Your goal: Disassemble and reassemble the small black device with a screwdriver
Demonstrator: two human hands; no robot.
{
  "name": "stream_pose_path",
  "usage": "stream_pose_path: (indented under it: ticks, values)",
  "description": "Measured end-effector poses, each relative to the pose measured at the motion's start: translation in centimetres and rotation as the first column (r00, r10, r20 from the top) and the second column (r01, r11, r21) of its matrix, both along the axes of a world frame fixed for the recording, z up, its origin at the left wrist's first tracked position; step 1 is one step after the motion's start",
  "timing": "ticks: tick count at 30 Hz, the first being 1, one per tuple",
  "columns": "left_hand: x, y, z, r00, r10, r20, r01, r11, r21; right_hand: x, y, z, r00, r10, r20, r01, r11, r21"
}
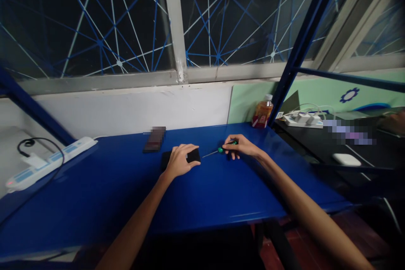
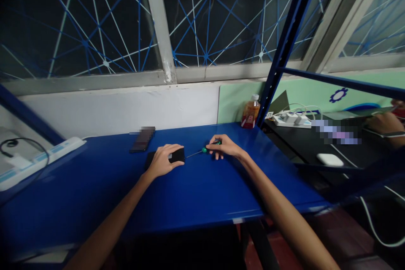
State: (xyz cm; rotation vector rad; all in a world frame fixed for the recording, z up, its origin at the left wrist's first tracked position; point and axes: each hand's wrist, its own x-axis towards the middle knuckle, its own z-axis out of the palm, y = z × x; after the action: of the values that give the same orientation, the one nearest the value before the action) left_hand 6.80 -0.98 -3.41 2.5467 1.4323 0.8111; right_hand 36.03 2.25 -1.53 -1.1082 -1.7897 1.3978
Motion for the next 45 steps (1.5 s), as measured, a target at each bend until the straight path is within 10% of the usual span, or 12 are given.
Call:
stream_pose_path:
  ticks: [18,26,34,45]
  values:
    - [0.0,-0.2,0.2,0.998,-0.011,-0.065,0.011,1.0,-0.001,0.1,0.5,-0.8,0.929,-0.062,0.365,-0.013,0.98,0.2]
    - [-0.1,-0.1,0.3,0.996,-0.01,-0.087,0.009,1.0,-0.008,0.7,0.2,-0.2,0.968,0.135,0.213,-0.133,0.991,-0.025]
    - [-0.1,-0.2,0.3,0.995,-0.021,-0.102,0.021,1.0,-0.006,0.5,0.4,-0.5,0.947,0.07,0.314,-0.117,0.984,0.133]
    - [-0.1,-0.2,0.2,0.994,-0.031,-0.109,0.031,1.0,-0.003,1.2,0.3,-0.1,0.969,0.164,0.186,-0.157,0.986,-0.053]
